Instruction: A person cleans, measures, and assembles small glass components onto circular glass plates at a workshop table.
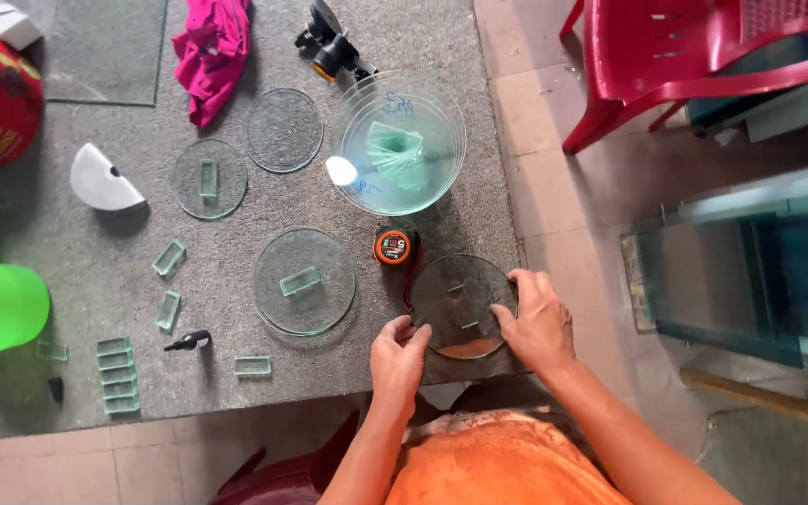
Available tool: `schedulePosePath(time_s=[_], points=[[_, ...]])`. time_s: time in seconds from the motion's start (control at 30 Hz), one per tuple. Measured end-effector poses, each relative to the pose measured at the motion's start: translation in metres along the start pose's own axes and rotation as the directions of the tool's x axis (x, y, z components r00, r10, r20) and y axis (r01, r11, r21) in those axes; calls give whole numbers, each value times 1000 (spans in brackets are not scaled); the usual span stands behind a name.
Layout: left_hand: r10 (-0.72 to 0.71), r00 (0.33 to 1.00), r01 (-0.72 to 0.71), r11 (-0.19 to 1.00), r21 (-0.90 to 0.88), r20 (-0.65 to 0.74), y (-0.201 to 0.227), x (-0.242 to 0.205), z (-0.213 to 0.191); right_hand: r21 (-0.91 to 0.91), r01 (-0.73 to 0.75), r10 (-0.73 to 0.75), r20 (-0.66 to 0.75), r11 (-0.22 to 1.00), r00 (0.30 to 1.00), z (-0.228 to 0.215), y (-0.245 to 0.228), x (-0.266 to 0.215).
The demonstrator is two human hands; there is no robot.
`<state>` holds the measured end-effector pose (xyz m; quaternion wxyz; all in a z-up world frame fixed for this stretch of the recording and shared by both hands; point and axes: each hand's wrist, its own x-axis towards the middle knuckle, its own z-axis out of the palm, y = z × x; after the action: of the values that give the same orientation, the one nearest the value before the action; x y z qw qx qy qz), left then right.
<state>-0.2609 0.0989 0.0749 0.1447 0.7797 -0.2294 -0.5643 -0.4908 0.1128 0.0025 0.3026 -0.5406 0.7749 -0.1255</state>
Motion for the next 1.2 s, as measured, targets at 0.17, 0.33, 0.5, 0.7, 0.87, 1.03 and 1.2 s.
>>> schedulePosePath(time_s=[0.17, 0.33, 0.5, 0.7, 0.87, 1.03, 1.2], points=[[55, 995, -57, 998, -15, -84, -26, 23, 11, 156, 30, -28, -15, 987, 1000, 0, 20, 5], [9, 1000, -11, 979, -204, -11, -22, 31, 8, 641, -249, 139, 217, 726, 966, -25, 19, -7], [91, 994, -73, 968, -240, 66, -17, 8, 2, 658, -137, 10, 192, 740, 981, -64, -9, -35], [-71, 967, 138, 953, -271, 245, 4, -38, -10, 298, 436, -430, -90, 849, 898, -101, -32, -81], [-59, 868, 356, 766, -535, 493, 25, -78, -38, 167, 808, -752, -299, 565, 587, -137, -64, -86], [427, 833, 89, 524, -847, 352, 41, -110, -58, -10, 934, -863, -388, 356, 325, -160, -79, -78], [522, 787, 99, 421, -902, 330, 62, -119, -57, 117, 893, -775, -456, 435, 437, -165, -102, -75]])
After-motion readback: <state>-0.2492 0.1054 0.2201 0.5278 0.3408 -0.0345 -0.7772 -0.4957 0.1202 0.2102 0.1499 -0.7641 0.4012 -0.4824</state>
